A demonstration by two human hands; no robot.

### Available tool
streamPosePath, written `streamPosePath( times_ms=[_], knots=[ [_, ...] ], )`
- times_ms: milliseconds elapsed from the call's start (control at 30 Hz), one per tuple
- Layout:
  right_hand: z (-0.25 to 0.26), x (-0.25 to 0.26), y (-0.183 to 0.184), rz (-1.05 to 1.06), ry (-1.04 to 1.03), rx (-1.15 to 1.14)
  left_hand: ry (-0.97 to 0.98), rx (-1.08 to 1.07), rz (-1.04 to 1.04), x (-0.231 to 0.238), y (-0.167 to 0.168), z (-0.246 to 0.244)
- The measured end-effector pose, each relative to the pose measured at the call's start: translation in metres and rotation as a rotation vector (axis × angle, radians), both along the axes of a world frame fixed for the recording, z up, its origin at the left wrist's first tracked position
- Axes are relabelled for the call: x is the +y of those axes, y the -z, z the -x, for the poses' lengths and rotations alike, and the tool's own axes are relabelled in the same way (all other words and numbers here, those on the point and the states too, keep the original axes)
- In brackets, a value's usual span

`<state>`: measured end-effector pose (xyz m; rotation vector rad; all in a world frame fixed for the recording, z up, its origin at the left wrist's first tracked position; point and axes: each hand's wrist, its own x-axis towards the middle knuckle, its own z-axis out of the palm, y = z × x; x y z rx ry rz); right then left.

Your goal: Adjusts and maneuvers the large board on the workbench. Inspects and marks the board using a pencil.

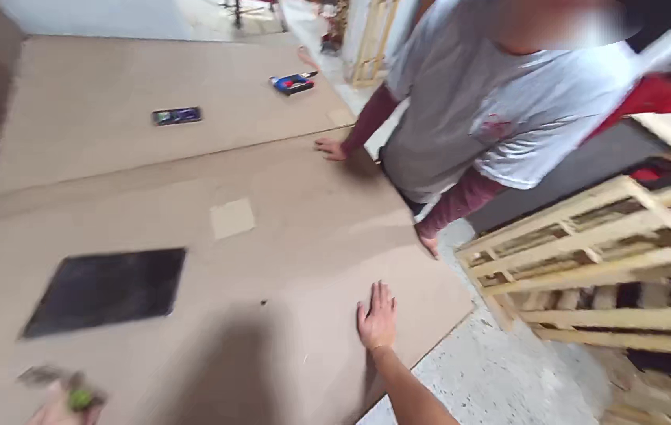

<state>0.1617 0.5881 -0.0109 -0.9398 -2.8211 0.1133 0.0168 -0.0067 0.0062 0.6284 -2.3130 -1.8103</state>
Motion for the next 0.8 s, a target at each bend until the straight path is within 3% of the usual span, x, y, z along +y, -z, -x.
streamPosePath(
  times_ms=[67,133,267,333,400,500,600,700,800],
  knots=[
    [0.001,-0.004,-0.001,0.018,-0.009,0.043,-0.147,-0.209,0.050,0.036,-0.044,0.009],
    [0.001,0.000,-0.004,0.016,-0.012,0.074,-0.188,-0.310,0.033,0.050,-0.056,0.014],
    [-0.005,-0.003,-0.002,0.054,-0.055,0.089,-0.118,-0.422,0.110,0.044,-0.058,-0.003],
    [-0.004,-0.001,-0.005,0.082,-0.050,0.084,0.023,-0.404,0.205,0.062,-0.083,0.024],
    [-0.003,0.003,-0.005,0.072,-0.048,0.079,0.251,-0.221,0.408,0.092,-0.152,0.086],
    [-0.010,-0.001,-0.001,0.085,-0.038,0.057,0.555,0.022,0.731,0.159,-0.329,0.209],
    [-0.004,0.000,0.003,0.070,-0.042,0.085,0.548,0.131,0.948,0.239,-0.499,0.282],
    [-0.003,-0.001,-0.001,0.088,-0.015,0.098,0.550,0.118,1.066,0.297,-0.576,0.285],
    [-0.003,-0.001,0.001,0.094,0.002,0.102,0.566,0.095,1.107,0.313,-0.586,0.283]
  ],
)
